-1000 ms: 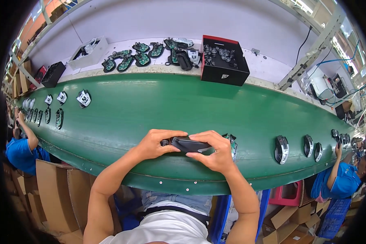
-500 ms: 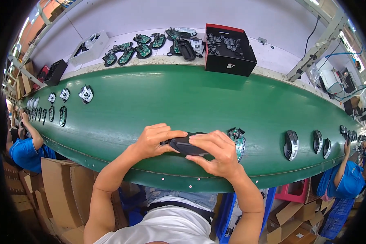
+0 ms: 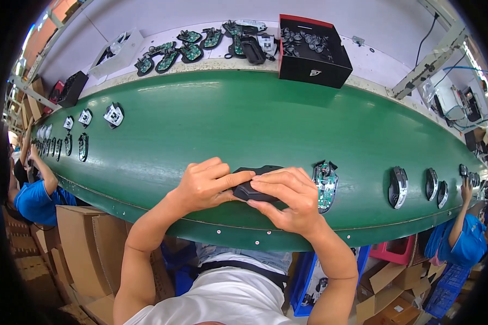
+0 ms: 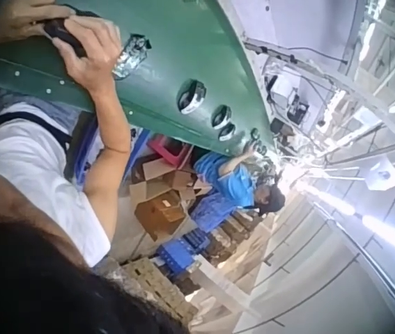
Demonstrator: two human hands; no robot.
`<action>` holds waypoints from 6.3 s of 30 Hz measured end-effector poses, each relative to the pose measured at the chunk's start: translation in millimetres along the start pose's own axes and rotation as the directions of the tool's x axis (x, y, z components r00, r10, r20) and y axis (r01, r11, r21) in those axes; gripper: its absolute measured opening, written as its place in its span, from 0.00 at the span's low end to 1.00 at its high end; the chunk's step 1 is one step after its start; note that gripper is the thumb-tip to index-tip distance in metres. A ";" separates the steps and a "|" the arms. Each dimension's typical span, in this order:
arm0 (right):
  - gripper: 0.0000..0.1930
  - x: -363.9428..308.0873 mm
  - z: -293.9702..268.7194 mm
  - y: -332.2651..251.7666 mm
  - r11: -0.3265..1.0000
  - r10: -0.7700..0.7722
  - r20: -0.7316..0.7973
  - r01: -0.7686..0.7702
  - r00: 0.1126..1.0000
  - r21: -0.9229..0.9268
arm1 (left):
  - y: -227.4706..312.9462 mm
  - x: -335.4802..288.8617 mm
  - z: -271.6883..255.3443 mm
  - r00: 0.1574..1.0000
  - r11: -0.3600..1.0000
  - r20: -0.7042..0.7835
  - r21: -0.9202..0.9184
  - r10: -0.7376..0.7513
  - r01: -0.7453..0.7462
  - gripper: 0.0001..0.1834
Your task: The person assembles computer mice along a conveyor belt by retrieving scroll wheels from a box, fitting them onto mouse circuit boards, and attaching mouse shells by hand.
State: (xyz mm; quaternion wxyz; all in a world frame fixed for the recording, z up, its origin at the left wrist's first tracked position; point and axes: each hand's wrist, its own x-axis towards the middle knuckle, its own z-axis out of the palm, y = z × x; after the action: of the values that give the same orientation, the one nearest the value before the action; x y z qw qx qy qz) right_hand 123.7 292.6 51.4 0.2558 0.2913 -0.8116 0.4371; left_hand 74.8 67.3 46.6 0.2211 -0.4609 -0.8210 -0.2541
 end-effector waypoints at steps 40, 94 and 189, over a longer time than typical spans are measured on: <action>0.17 -6.3 -12.3 10.1 0.618 0.153 -0.040 -0.064 0.987 0.783 | -4.8 -5.8 21.6 0.982 0.918 -0.189 -0.390 -0.008 -0.068 0.26; 0.28 10.4 25.3 -23.7 0.959 -0.023 -0.302 -0.064 0.953 -0.275 | 31.3 -14.2 4.5 0.998 0.999 0.037 -0.008 0.046 -0.046 0.18; 0.24 -149.0 -183.8 81.9 0.570 0.411 -0.331 -0.523 0.849 -0.634 | 10.4 -18.9 41.7 0.883 0.566 0.289 -0.683 -0.370 0.461 0.11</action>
State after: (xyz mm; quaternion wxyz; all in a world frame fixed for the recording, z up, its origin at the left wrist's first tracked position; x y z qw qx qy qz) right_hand 200.3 524.2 -4.7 0.2807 -0.0868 -0.9414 0.1658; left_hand 87.5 85.7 5.3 -0.0963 -0.3170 -0.7439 -0.5804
